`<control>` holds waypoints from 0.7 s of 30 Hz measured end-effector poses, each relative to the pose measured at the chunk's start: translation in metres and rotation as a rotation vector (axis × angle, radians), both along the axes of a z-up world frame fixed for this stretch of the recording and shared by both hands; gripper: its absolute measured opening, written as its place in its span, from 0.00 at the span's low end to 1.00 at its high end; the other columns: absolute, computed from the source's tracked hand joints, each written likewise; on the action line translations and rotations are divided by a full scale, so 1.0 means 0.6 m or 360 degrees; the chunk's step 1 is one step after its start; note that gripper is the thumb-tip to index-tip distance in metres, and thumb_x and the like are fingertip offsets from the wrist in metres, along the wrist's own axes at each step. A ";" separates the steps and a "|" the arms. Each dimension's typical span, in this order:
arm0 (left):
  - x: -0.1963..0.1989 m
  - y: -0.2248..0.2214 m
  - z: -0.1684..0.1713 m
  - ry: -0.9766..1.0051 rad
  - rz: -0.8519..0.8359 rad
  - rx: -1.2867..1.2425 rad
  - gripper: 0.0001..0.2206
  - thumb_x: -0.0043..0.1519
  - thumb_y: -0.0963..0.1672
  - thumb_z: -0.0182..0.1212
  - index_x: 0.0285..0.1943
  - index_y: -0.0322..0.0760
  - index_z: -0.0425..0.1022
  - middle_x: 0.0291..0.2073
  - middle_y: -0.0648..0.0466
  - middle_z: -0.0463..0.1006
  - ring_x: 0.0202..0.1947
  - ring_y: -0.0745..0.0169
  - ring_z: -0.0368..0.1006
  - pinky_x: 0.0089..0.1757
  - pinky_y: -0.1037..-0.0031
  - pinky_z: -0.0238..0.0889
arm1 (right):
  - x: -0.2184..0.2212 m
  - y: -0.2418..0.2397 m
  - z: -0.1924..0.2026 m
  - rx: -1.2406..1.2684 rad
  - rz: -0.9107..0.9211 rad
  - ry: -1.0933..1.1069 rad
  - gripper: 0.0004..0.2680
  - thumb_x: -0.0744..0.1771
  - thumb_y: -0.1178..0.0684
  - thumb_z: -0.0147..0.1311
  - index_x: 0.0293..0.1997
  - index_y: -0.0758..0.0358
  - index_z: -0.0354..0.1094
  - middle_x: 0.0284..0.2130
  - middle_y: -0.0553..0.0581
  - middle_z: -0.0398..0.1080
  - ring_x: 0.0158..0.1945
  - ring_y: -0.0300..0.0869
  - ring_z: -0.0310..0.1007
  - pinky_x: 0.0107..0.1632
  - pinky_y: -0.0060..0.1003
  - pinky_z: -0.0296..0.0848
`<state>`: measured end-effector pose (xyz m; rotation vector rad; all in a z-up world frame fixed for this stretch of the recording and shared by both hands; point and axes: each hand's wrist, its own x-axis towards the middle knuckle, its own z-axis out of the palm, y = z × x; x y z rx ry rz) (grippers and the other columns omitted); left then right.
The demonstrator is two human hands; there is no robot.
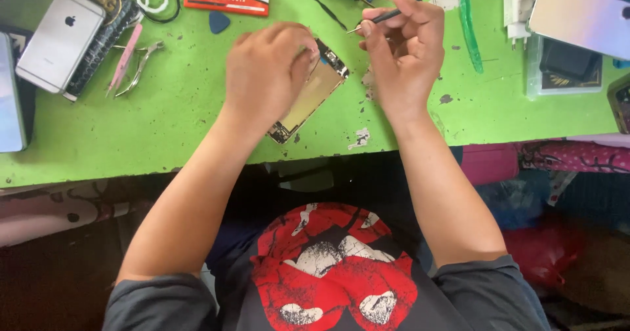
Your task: Removing small screws and disassembling internal components of a smartphone on a repair bench.
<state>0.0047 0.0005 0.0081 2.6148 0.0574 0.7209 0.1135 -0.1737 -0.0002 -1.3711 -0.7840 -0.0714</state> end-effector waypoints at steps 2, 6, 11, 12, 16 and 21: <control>-0.004 0.003 -0.004 0.0001 0.0044 -0.0040 0.04 0.67 0.41 0.63 0.42 0.45 0.83 0.43 0.57 0.86 0.43 0.60 0.82 0.42 0.64 0.72 | 0.000 -0.019 0.002 -0.0091 -0.0019 -0.0019 0.16 0.72 0.75 0.54 0.59 0.58 0.59 0.44 0.65 0.74 0.47 0.45 0.79 0.43 0.33 0.82; -0.010 0.012 -0.017 -0.0131 0.0125 -0.0029 0.03 0.65 0.42 0.71 0.42 0.49 0.83 0.39 0.61 0.86 0.41 0.67 0.82 0.40 0.70 0.71 | -0.017 -0.058 0.032 -0.0682 -0.0255 -0.0183 0.04 0.72 0.65 0.59 0.47 0.68 0.66 0.43 0.64 0.78 0.46 0.46 0.83 0.43 0.30 0.83; -0.022 0.018 -0.015 -0.0210 0.0184 -0.0088 0.06 0.62 0.42 0.76 0.40 0.46 0.82 0.38 0.60 0.85 0.39 0.64 0.81 0.38 0.68 0.68 | -0.033 -0.101 0.009 -0.1065 -0.0353 -0.0630 0.05 0.71 0.59 0.66 0.42 0.69 0.73 0.34 0.60 0.77 0.36 0.44 0.76 0.36 0.32 0.73; -0.026 0.017 -0.013 -0.0242 0.0206 -0.0105 0.07 0.61 0.43 0.78 0.38 0.46 0.81 0.37 0.60 0.84 0.38 0.64 0.80 0.37 0.69 0.67 | -0.036 -0.109 0.005 -0.1171 -0.0340 -0.0793 0.07 0.70 0.57 0.68 0.40 0.68 0.73 0.33 0.59 0.75 0.38 0.48 0.76 0.40 0.40 0.74; -0.026 0.020 -0.026 -0.0336 0.0157 -0.0187 0.08 0.58 0.42 0.76 0.38 0.52 0.79 0.33 0.64 0.81 0.34 0.58 0.81 0.40 0.67 0.70 | -0.010 -0.085 0.029 -0.1309 -0.0275 -0.1002 0.05 0.69 0.55 0.68 0.38 0.63 0.77 0.29 0.60 0.76 0.40 0.52 0.78 0.44 0.40 0.74; -0.025 0.017 -0.026 -0.0153 0.0181 -0.0179 0.02 0.62 0.44 0.72 0.40 0.49 0.84 0.38 0.61 0.85 0.39 0.65 0.80 0.38 0.67 0.66 | 0.064 0.022 0.036 -0.1560 -0.0293 -0.1010 0.07 0.71 0.52 0.62 0.53 0.60 0.76 0.44 0.54 0.79 0.50 0.48 0.75 0.54 0.44 0.70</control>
